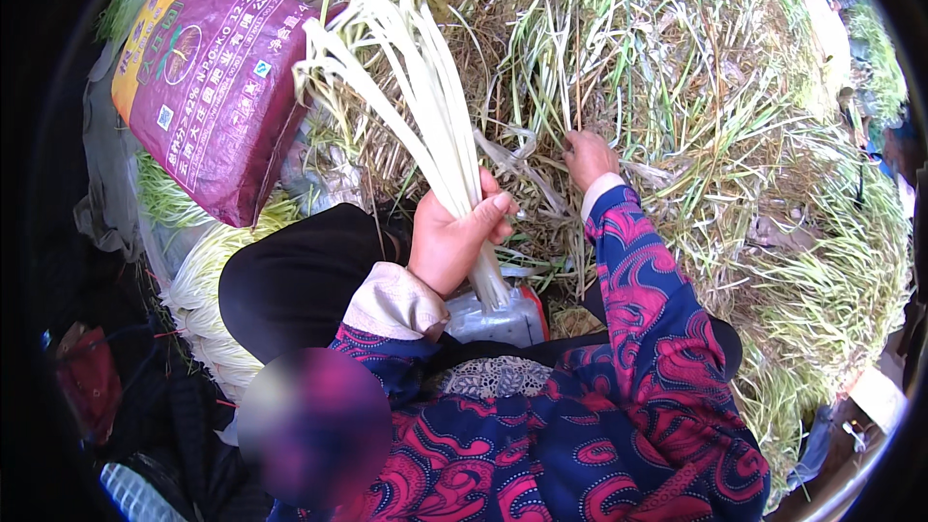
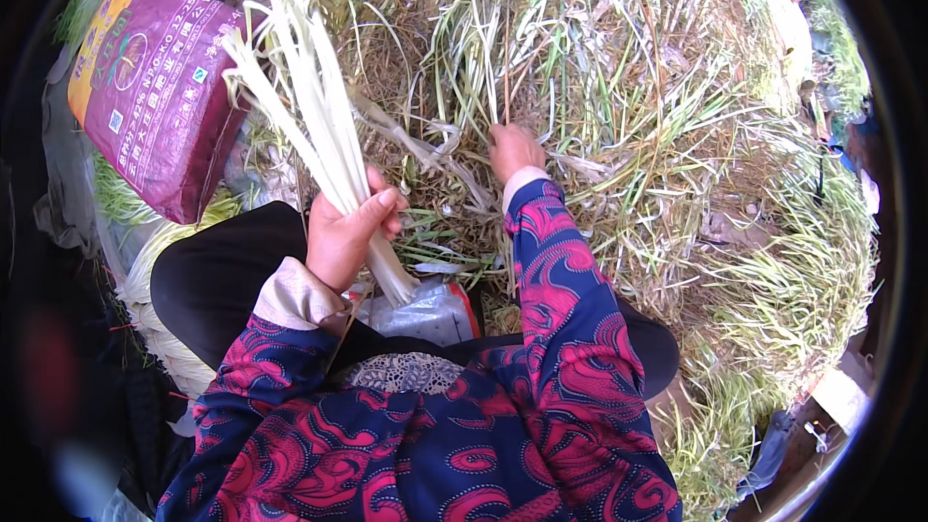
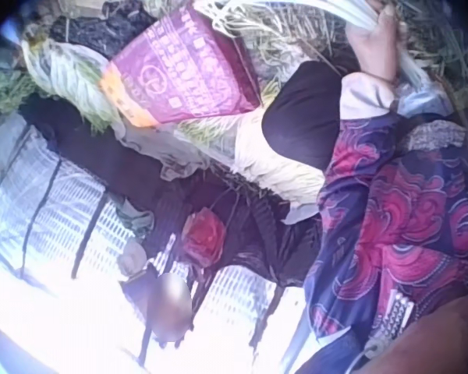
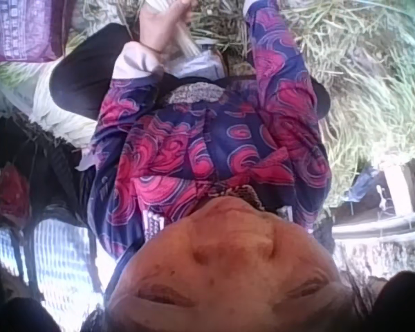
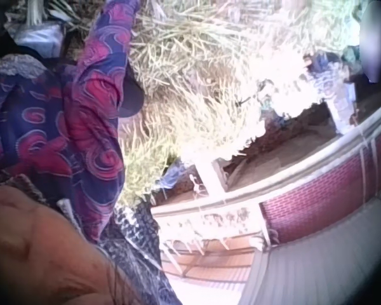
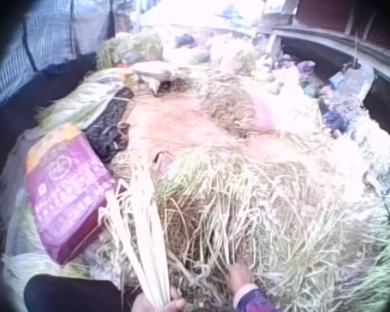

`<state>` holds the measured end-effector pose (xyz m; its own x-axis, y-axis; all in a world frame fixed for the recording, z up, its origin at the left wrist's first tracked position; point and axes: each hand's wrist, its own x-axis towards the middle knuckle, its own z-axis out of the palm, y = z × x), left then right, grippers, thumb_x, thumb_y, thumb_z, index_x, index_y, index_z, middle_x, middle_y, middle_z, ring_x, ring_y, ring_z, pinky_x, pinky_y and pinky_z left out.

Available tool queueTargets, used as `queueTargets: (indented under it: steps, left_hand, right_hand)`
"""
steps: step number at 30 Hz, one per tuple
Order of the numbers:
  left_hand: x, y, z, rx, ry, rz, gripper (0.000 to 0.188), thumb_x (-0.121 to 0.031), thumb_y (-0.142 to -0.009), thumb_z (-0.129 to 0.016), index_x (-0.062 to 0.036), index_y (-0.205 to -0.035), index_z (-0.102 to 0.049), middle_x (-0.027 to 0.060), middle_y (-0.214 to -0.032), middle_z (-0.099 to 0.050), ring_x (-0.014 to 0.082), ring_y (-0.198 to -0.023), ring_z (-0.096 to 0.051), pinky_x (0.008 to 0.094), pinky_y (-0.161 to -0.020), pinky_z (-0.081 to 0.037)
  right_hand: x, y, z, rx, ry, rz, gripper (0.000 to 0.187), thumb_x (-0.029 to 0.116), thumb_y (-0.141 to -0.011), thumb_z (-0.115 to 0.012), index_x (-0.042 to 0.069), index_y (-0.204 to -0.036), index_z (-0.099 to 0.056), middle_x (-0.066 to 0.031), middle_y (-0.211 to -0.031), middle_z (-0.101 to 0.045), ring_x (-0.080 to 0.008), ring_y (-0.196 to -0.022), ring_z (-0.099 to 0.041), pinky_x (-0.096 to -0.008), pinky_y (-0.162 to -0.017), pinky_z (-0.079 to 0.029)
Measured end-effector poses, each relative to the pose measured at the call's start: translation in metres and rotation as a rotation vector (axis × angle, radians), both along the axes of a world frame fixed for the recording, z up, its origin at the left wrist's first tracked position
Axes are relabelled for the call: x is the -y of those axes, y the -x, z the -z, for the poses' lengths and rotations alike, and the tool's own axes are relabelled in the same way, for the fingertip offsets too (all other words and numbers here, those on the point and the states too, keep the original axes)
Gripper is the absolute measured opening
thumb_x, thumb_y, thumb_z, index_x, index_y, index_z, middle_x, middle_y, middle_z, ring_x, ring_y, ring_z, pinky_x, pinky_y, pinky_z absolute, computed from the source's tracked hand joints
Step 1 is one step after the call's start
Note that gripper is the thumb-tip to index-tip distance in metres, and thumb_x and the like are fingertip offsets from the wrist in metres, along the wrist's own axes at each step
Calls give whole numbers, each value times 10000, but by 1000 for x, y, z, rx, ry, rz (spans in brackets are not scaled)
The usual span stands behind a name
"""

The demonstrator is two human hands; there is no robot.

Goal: The person sits on the ground and sorts long grass stalks by hand, separating white stalks from green ones and arranging them into bundles. The person repeatedly picks, aligns, and places stalks into neat piles.

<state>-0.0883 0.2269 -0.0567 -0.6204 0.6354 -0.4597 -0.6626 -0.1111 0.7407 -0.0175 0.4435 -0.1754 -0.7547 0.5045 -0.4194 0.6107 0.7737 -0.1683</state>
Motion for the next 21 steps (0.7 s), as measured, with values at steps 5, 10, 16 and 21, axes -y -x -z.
queueTargets:
  steps: [5, 10, 16, 21]
  left_hand:
    - [-11, 4, 28, -30, 160, 71, 106, -90, -747, -553, -42, -811, -484, 84, -821, -573, 118, -698, -558, 220, -533, -428]
    - [-8, 3, 58, -189, 269, 107, 127, -54, -678, -622, -16, -724, -510, 13, -615, -524, 73, -536, -488, 212, -467, -405]
    - [-2, 4, 53, -172, 321, 13, 119, -47, -677, -619, -20, -702, -506, 19, -592, -524, 82, -529, -485, 215, -484, -399]
    - [13, 28, 27, -159, 185, -306, 90, -46, -740, -559, -30, -769, -474, 72, -707, -567, 123, -624, -535, 227, -564, -428]
  right_hand:
    - [37, -22, -33, -416, 81, -525, 53, 75, -694, -521, 52, -741, -515, -77, -715, -495, -204, -700, -483, -319, -604, -428]
    - [78, -26, -87, -625, 247, -759, 114, 74, -632, -518, 77, -740, -482, -37, -704, -487, -189, -710, -498, -276, -593, -426]
    - [108, -29, -101, -608, 277, -853, 118, 79, -614, -500, 77, -729, -473, -31, -702, -487, -176, -718, -493, -269, -614, -425]
    - [45, -104, -64, 136, 233, -705, 200, 40, -653, -506, 88, -845, -536, -72, -762, -562, -247, -775, -520, -329, -683, -442]
